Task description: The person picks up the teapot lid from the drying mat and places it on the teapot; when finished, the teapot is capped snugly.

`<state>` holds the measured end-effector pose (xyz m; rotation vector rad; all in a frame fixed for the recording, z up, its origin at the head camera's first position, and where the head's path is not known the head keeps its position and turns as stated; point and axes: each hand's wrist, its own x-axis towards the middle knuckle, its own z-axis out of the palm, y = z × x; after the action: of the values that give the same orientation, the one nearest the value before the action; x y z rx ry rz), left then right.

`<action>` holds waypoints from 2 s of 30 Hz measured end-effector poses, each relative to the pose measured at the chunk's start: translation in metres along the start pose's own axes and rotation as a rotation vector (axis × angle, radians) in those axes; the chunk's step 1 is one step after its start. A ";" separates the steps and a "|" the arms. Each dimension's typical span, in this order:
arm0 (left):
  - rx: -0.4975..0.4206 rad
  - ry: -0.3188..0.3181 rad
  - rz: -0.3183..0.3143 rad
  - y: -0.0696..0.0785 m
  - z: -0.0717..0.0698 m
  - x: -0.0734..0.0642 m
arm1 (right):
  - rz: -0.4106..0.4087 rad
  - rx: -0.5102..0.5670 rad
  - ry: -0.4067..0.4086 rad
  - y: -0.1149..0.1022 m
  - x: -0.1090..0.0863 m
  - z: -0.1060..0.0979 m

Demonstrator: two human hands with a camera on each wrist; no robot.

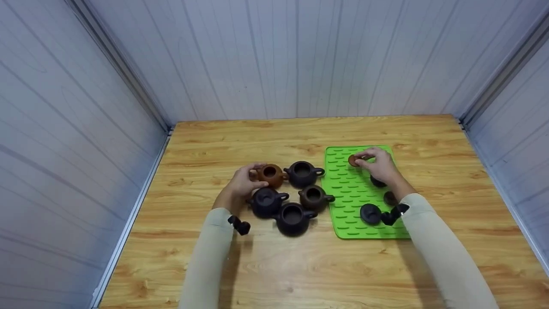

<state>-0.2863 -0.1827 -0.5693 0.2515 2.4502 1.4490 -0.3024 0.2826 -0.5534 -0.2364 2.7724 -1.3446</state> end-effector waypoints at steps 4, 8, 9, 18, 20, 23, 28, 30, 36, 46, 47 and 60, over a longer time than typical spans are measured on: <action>-0.018 0.000 0.004 0.000 0.000 0.002 | -0.010 -0.006 0.008 -0.009 0.003 0.004; -0.030 0.004 0.001 -0.001 0.001 0.004 | -0.023 -0.003 0.008 -0.018 0.008 0.010; -0.034 0.006 0.000 -0.001 0.001 0.004 | -0.028 -0.001 0.006 -0.020 0.009 0.012; -0.074 0.024 -0.005 -0.002 0.004 0.007 | -0.076 0.019 -0.022 -0.038 0.016 0.029; -0.075 0.022 -0.009 -0.002 0.004 0.007 | -0.093 0.029 -0.028 -0.042 0.018 0.034; -0.069 0.019 -0.011 -0.002 0.003 0.007 | -0.106 0.052 -0.041 -0.049 0.020 0.040; -0.054 0.011 -0.012 -0.002 0.003 0.006 | -0.105 0.095 -0.048 -0.061 0.023 0.050; -0.045 0.010 -0.006 -0.002 0.003 0.007 | -0.104 0.106 -0.048 -0.065 0.025 0.054; -0.042 0.012 0.006 -0.003 0.003 0.007 | -0.099 0.140 -0.048 -0.079 0.027 0.070; -0.081 0.026 0.018 -0.007 0.004 0.008 | -0.149 0.146 -0.079 -0.101 0.031 0.099; -0.078 0.027 0.019 -0.007 0.003 0.008 | -0.158 0.144 -0.078 -0.103 0.032 0.102; -0.086 0.005 -0.009 -0.001 0.003 0.007 | -0.230 0.183 -0.083 -0.130 0.037 0.135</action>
<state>-0.2925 -0.1788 -0.5728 0.2193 2.3828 1.5478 -0.3089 0.0929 -0.5348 -0.6019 2.5970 -1.5877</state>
